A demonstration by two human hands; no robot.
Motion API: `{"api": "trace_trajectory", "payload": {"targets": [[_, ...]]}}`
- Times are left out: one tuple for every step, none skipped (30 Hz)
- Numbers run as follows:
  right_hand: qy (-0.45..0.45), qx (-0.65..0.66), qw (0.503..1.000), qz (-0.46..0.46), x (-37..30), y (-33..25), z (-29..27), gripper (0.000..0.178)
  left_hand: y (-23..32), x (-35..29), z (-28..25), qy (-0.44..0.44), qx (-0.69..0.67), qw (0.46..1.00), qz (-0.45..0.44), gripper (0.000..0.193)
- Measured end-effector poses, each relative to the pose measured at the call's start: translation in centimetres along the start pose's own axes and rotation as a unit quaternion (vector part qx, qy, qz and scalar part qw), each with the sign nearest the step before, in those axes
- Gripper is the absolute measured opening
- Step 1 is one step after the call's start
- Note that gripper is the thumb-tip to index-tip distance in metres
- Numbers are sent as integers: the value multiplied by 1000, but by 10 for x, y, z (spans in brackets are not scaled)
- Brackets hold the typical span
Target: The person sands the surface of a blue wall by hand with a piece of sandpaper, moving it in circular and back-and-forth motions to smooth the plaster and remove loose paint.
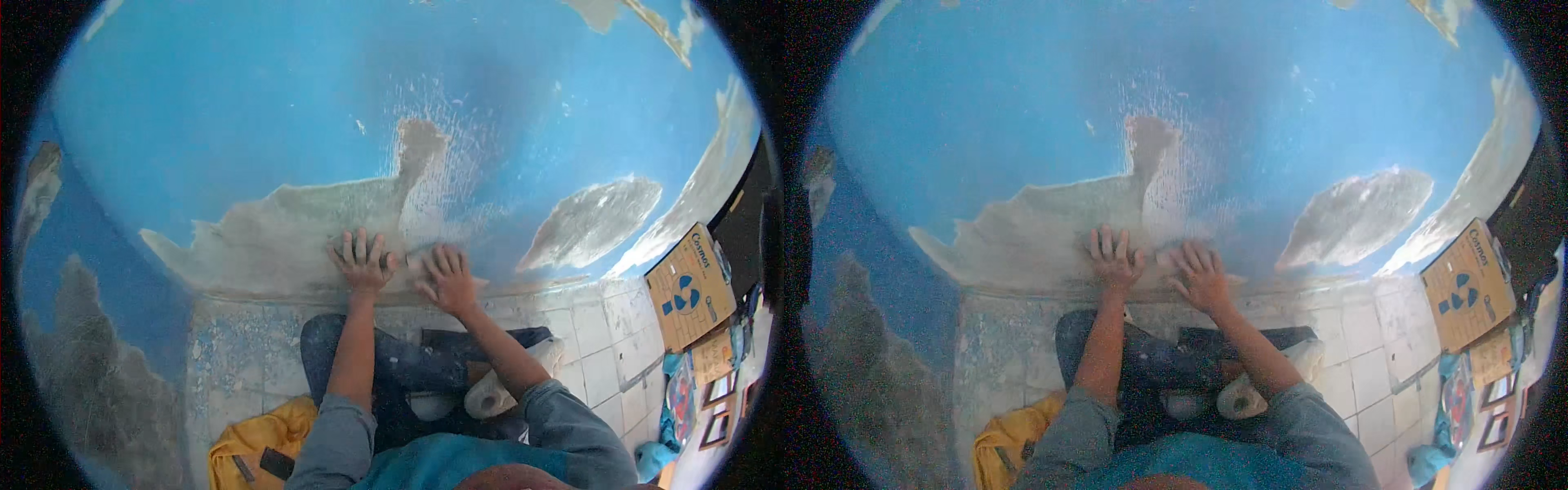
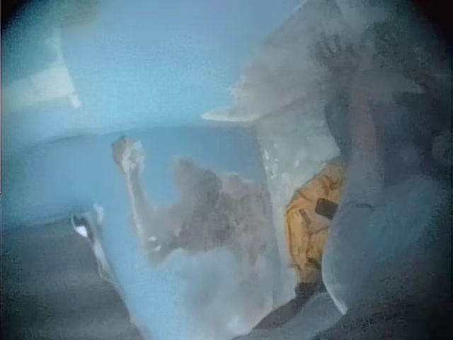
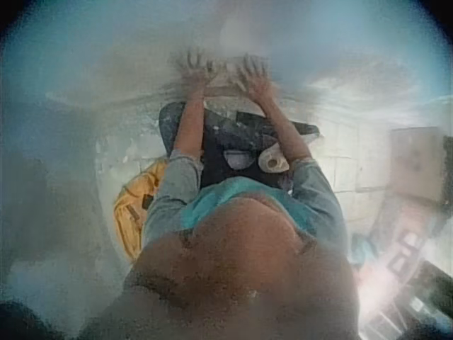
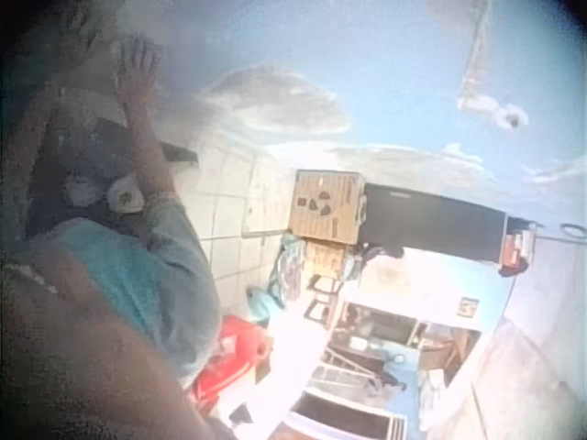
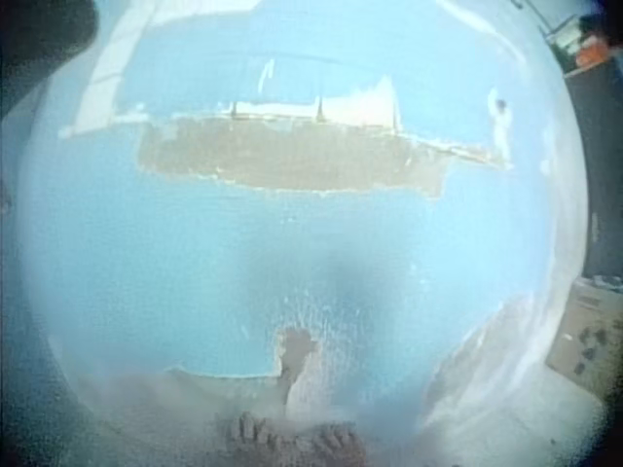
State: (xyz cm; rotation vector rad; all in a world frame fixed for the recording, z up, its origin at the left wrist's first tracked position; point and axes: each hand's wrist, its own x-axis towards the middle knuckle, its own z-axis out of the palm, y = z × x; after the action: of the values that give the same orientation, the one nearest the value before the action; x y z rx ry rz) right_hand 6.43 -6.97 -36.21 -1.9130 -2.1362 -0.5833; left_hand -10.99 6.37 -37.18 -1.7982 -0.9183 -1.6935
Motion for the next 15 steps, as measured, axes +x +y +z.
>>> {"api": "trace_trajectory", "payload": {"targets": [[3,7,1000,1,-19,-2,11,72,-1,-6,-6,-23,-5,1000,-2,47],[-3,13,1000,-19,-32,1,21,69,0,-4,-9,-21,-3,1000,7,47],[-13,22,999,-39,-43,1,28,67,2,-5,-13,-58,5,998,-10,49],[-15,33,999,-33,-48,1,29,67,7,-10,-23,-101,12,994,-29,53],[12,-14,998,-61,-44,8,27,65,14,-12,-32,-108,10,994,-21,53],[38,-61,993,-88,-45,11,24,66,21,-12,-42,-145,-1,988,-51,55],[46,-60,993,-88,-44,13,21,66,26,-6,-47,-170,-7,982,-84,57],[68,-57,991,-103,-43,14,17,62,30,-2,-54,-165,-3,983,-79,57],[91,-54,987,-118,-41,15,15,60,34,0,-65,-186,-23,978,-88,57],[94,-51,987,-121,-45,19,15,60,41,1,-75,-209,-42,972,-101,56],[85,-9,992,-98,-49,23,15,54,48,4,-80,-208,-38,972,-101,56],[76,34,994,-74,-52,26,17,48,56,7,-84,-224,-83,963,-124,56],[81,43,993,-79,-48,15,12,48,56,9,-92,-239,-120,952,-145,56],[85,97,991,-25,-44,3,2,37,53,7,-98,-239,-108,954,-142,56],[87,149,984,31,-40,-6,-7,26,52,4,-104,-244,-110,953,-139,52]]}}
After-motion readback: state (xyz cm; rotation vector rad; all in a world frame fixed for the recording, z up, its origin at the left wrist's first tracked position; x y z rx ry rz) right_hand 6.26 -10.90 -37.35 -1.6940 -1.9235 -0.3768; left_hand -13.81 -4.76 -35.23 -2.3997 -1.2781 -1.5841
